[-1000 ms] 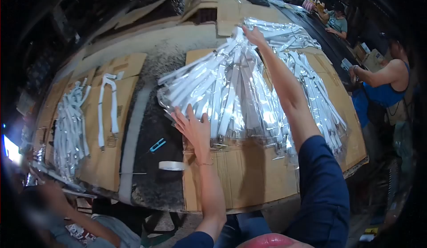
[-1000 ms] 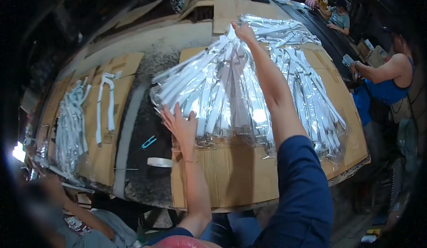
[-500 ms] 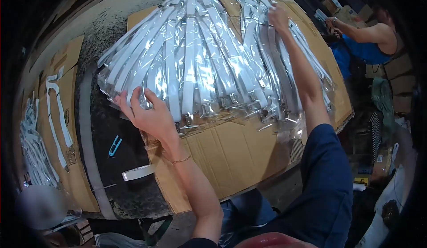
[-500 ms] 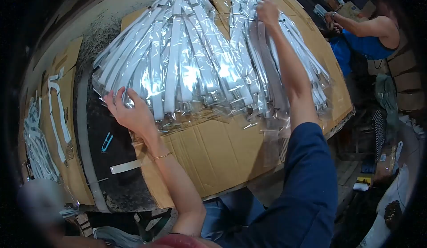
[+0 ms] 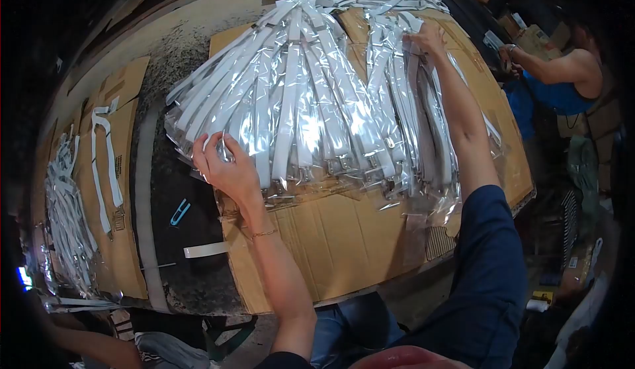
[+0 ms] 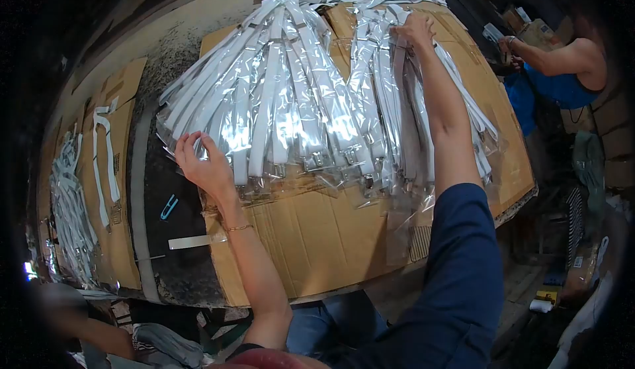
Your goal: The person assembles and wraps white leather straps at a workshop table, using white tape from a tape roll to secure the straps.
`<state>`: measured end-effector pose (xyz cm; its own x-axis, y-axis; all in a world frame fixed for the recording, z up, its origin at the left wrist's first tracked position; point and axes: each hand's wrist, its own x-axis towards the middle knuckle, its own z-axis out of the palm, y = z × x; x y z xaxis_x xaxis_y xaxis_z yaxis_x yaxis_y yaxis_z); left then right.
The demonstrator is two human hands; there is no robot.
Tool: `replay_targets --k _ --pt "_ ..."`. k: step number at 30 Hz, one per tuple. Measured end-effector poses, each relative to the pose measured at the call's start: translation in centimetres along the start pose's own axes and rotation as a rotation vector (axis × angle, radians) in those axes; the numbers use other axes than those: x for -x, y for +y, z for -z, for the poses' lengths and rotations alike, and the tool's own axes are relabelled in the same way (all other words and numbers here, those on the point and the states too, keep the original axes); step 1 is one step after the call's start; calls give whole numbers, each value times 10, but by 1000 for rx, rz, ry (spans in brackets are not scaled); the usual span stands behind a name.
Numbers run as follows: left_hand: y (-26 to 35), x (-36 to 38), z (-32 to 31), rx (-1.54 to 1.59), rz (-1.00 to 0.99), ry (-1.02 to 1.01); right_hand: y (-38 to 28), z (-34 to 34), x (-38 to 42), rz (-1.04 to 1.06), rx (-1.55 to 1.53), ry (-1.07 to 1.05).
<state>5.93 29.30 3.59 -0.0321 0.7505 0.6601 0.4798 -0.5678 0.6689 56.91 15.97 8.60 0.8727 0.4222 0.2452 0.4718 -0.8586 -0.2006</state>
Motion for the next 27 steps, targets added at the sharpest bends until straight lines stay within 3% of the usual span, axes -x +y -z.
replay_targets --k 1,5,7,11,15,17,18,19,21,23,25,27 --pt "0 1 -1 5 -11 2 0 2 7 9 12 112" --pt "1 1 -1 8 -11 7 8 4 10 57 18 230" --pt "1 -1 -1 25 -12 12 24 7 -3 319 -113 152" --pt "3 1 -7 91 -16 35 35 47 2 260 -333 177" --pt "21 8 -14 151 -76 43 20 111 12 156 -433 351" --pt "33 11 -11 198 -141 23 12 157 31 39 -622 190" --pt "37 11 -11 217 -165 32 8 176 41 91 -647 237" --pt "48 11 -7 232 -171 41 6 194 50 93 -646 256" --pt "69 16 1 398 -211 -10 4 229 75 312 -772 335" --pt "100 26 1 544 -264 -143 -5 277 118 388 -845 325" --pt "161 31 11 652 -294 -258 -11 305 152 569 -901 319" --pt "230 20 36 730 -424 -342 -18 339 186 609 -855 367"
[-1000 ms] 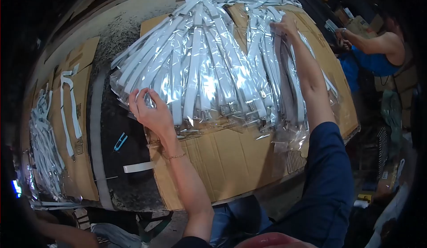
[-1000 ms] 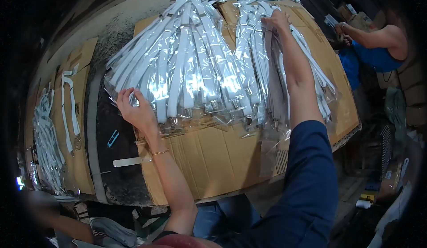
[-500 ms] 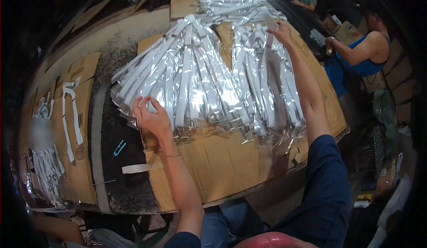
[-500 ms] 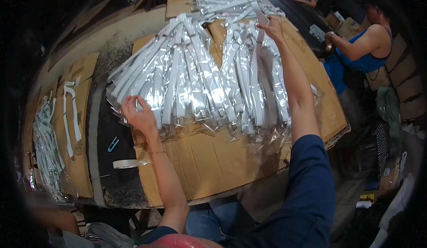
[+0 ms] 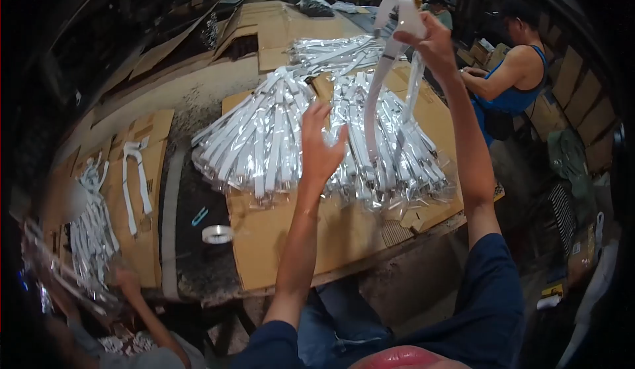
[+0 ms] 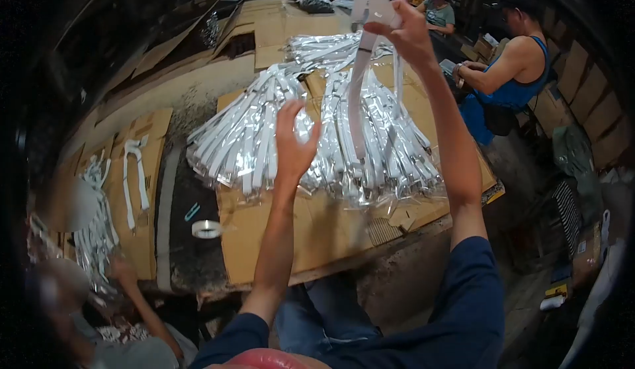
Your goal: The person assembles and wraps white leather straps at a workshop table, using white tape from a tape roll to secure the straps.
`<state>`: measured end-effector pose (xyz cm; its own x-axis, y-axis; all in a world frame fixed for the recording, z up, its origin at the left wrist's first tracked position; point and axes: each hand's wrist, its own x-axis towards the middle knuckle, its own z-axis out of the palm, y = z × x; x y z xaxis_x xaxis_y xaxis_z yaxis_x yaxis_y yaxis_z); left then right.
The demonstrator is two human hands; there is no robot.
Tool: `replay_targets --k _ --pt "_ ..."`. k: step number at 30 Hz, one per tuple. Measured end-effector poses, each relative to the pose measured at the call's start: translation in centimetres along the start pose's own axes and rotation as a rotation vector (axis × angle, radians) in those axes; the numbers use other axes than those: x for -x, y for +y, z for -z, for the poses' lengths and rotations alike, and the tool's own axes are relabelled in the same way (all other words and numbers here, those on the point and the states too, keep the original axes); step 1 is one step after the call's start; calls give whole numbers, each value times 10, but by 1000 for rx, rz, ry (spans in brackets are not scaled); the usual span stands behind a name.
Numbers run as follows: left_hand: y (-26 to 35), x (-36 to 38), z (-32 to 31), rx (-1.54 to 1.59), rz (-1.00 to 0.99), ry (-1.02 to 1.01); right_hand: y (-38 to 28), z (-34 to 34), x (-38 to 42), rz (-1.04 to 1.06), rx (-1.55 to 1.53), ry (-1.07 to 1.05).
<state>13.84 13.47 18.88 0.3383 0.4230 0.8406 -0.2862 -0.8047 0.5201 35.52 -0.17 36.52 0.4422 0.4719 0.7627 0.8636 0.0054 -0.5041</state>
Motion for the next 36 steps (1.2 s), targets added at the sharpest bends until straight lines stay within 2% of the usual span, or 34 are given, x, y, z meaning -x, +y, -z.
replay_targets --k 2,4,5,7,8,10,14,16,18,19,21,22,24,25,26,28,29,30,32,34,35,36 --pt "46 -35 -8 87 -9 -101 -47 13 6 131 -77 18" --pt "76 -48 -7 153 100 -219 -77 26 11 161 -223 23" --pt "77 -49 -4 278 209 -343 -92 34 16 25 -225 22" --pt "75 -32 8 596 443 -607 -86 49 12 26 -432 -20" --pt "71 -15 15 669 449 -754 -86 53 10 5 -503 -21" --pt "73 30 37 728 509 -815 -85 52 11 -76 -607 -4" --pt "88 123 89 858 680 -876 -62 26 10 -144 -568 7" --pt "106 167 121 963 922 -777 -30 -2 0 -174 -507 -32" --pt "112 193 149 980 1041 -796 -29 -43 6 -275 -280 -195" --pt "114 206 164 976 1050 -800 -45 -65 18 -316 -294 -234" --pt "114 226 190 1088 1245 -554 -49 -118 37 -448 -225 -282" --pt "109 230 200 1086 1250 -554 -30 -154 42 -536 -147 -290" --pt "98 234 219 944 1346 -423 2 -214 53 -560 -200 -435" --pt "95 233 224 842 1381 -366 10 -242 61 -588 -128 -485" --pt "88 233 230 828 1385 -357 17 -267 68 -611 -56 -535" --pt "68 242 243 573 1447 -397 36 -313 91 -488 2 -551" --pt "59 247 248 568 1452 -395 69 -347 103 -459 -2 -568" --pt "49 252 253 476 1474 -395 70 -358 105 -459 114 -731" --pt "39 252 261 390 1493 -416 80 -380 132 -445 137 -640" --pt "39 242 257 62 1415 -428 70 -377 150 -437 87 -596" --pt "44 230 248 89 1401 -470 77 -382 153 -453 78 -585" --pt "55 218 242 -240 1301 -521 87 -385 156 -465 66 -578"
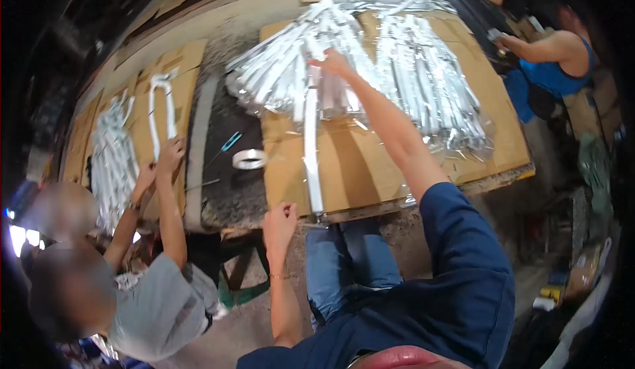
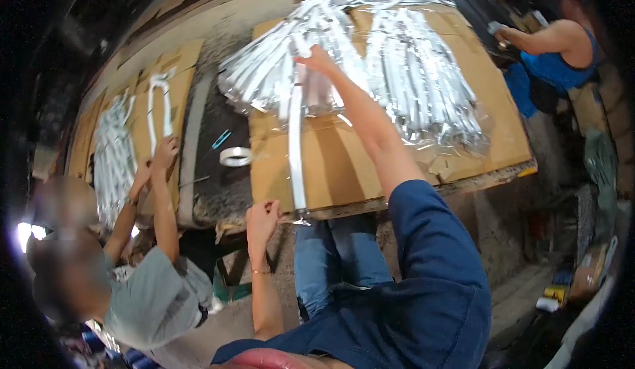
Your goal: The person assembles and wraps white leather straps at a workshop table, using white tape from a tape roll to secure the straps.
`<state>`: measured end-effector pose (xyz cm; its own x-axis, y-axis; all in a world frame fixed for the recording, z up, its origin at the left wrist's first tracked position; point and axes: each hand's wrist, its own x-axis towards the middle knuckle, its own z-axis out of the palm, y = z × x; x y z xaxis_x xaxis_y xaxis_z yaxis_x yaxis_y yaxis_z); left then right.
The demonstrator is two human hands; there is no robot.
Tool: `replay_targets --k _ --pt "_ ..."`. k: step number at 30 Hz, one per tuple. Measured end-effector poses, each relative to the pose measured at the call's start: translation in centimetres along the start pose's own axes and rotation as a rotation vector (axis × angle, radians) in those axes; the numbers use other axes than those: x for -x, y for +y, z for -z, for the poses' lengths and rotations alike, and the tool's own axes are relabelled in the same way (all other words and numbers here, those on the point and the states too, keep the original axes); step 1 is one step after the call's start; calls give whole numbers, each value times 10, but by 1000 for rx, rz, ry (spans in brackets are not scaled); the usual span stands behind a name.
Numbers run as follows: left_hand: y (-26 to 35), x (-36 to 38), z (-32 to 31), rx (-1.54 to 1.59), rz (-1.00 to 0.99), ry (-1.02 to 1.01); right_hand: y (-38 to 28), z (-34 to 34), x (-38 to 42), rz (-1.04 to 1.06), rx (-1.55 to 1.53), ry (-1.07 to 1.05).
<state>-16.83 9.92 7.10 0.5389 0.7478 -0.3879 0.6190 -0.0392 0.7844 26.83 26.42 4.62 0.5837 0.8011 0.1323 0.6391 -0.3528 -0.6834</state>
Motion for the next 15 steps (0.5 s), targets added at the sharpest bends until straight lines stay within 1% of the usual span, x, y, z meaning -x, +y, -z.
replay_targets --k 1,2,3,4,5,6,7,8,10,11,12,13,14,15 --pt "9 1 -2 -268 -21 176 4 10 0 -18 17 19" --pt "10 -4 -11 -264 -34 161 4 17 0 -45 -183 -23" --pt "9 -8 -23 -415 -164 281 8 20 -2 -66 -388 -71" --pt "9 -9 -34 -566 -291 406 13 24 -1 -71 -382 -70" --pt "19 -9 -40 -476 -206 333 15 32 1 -62 -465 -178" --pt "18 -14 -46 -473 -213 331 16 40 1 -51 -547 -283" --pt "13 -20 -54 -540 -343 375 19 45 6 22 -423 -313" --pt "10 -25 -61 -606 -471 420 23 44 7 19 -419 -312" --pt "7 -31 -64 -614 -465 386 23 39 3 80 -440 -215" --pt "6 -34 -65 -627 -456 350 23 38 -1 82 -442 -214" --pt "3 -39 -66 -633 -454 350 23 37 -5 -1 -410 -150" --pt "0 -44 -68 -672 -489 394 22 33 -8 -86 -376 -93" --pt "-2 -48 -67 -712 -519 438 26 32 -18 -87 -383 -107" --pt "0 -54 -65 -715 -496 438 35 31 -30 -21 -278 -4"
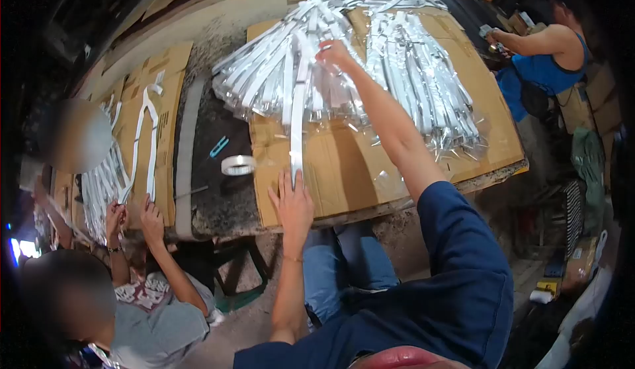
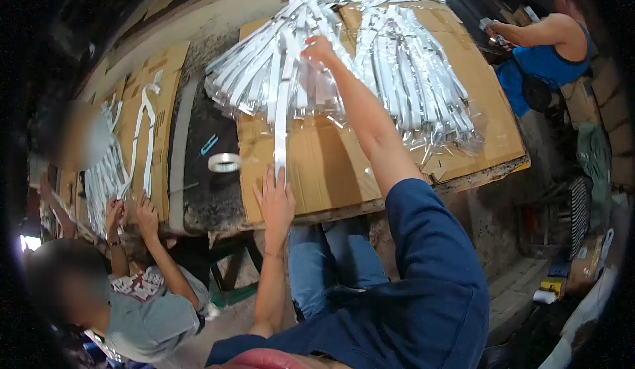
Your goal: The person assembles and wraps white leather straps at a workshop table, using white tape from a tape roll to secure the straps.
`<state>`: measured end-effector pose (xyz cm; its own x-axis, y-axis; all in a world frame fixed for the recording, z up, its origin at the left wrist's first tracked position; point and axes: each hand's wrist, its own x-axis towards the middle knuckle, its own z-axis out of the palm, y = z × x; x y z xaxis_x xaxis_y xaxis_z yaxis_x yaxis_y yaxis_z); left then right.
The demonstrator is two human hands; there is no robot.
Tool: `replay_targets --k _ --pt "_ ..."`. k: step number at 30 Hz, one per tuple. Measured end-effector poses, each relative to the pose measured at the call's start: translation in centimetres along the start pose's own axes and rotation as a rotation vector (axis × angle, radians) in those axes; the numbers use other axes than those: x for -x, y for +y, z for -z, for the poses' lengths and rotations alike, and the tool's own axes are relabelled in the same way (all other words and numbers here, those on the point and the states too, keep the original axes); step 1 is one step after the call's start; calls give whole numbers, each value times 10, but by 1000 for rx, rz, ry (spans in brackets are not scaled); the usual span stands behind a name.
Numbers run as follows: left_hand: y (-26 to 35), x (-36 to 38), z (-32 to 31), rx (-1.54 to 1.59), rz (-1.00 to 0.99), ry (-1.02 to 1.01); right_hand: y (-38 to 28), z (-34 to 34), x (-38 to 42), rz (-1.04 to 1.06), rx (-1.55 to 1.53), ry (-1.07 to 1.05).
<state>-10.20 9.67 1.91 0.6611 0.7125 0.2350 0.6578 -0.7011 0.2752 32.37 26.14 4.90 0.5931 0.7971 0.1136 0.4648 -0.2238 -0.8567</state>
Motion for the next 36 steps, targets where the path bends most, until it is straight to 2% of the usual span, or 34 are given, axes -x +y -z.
replay_targets --k 1,3,5,7,9,11,12,14,15,16,18,19,20,21,22,23,24,25,27,28,30,31,33,34,35,36 --pt "-3 -9 -1 24 -4 19 10 -7 -1 77 103 80" --pt "-8 -7 -5 45 34 2 -23 3 29 -32 118 117" --pt "-13 -21 -7 84 -19 46 -20 14 55 251 237 277" --pt "-14 -28 -8 79 -17 66 -23 27 106 307 229 267" --pt "-10 -19 2 67 12 84 -37 35 172 281 97 194" --pt "-2 -19 32 266 -24 177 -46 36 226 265 88 117" --pt "-5 -24 49 258 -6 187 -52 32 250 216 37 38" --pt "-18 -30 82 184 -74 306 -62 16 268 166 -16 -50" --pt "-28 -41 91 165 -71 394 -73 -1 275 212 -66 -162" --pt "-40 -55 99 138 -68 393 -87 -20 280 264 -116 -268" --pt "-75 -86 90 28 -131 293 -98 -82 266 397 72 -368" --pt "-79 -97 90 15 -133 303 -109 -109 255 432 171 -508" --pt "-83 -110 93 -82 -23 -22 -100 -145 245 697 219 -321" --pt "-87 -117 96 -176 95 -348 -98 -157 231 715 209 -313" --pt "-92 -119 98 -192 102 -339 -102 -167 222 664 241 -522" --pt "-99 -117 99 -161 13 -297 -104 -177 215 605 274 -734" --pt "-104 -114 102 -127 -76 -256 -111 -172 210 621 293 -743" --pt "-102 -109 113 -132 -69 -256 -119 -163 204 626 288 -746" --pt "-92 -94 132 -233 -72 -151 -130 -140 203 388 163 -876" --pt "-89 -85 143 -186 -67 -93 -137 -130 213 374 163 -877" --pt "-73 -51 173 49 -144 8 -152 -109 247 401 -154 -740" --pt "-67 -36 182 189 -188 69 -158 -102 260 391 -153 -738" --pt "-52 -2 198 188 -214 84 -167 -90 293 441 -330 -789" --pt "-47 18 203 183 -236 102 -171 -84 317 319 -498 -820" --pt "-41 38 203 183 -238 86 -167 -81 339 306 -508 -816" --pt "-36 57 201 229 -211 121 -162 -75 358 202 -407 -816"
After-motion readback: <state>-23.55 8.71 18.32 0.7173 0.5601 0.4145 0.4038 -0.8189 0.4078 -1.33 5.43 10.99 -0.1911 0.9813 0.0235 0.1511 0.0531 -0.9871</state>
